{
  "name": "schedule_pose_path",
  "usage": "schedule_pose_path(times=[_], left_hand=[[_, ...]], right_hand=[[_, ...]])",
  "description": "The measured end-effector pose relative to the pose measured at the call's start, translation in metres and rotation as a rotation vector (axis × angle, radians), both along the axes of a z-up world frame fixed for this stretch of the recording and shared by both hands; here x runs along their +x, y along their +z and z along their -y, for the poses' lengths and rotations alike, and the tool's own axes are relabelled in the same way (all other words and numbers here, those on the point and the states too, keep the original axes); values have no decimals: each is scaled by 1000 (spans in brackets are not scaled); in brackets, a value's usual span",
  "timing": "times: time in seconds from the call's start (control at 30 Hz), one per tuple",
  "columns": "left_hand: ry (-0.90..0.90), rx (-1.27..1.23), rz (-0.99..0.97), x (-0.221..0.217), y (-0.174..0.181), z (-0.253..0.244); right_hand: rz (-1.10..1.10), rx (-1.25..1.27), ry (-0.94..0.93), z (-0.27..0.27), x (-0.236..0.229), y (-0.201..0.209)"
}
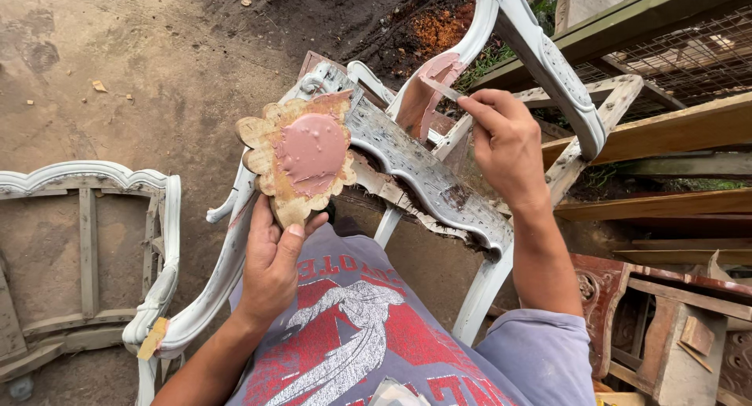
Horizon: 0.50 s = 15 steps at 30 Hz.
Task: The person repairs a white wooden chair frame by inserting a small wooden block into a leg joint and tapping it with a hammer. They then scrape the chair seat with a knife and apply pink filler paste to the seat using a putty knife.
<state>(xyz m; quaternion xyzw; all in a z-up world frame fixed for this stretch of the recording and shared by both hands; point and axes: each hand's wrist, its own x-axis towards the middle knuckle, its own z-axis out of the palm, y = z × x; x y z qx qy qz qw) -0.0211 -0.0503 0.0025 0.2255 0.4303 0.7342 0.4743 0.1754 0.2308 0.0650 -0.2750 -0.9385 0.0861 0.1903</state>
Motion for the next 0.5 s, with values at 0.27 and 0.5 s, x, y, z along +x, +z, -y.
schedule_pose_path(times=[0.27, 0.5], left_hand=[[-6, 12, 25, 2, 1, 0], [-2, 2, 23, 2, 1, 2]], right_hand=[[98, 79, 38, -13, -6, 4], [31, 244, -88, -36, -12, -35]])
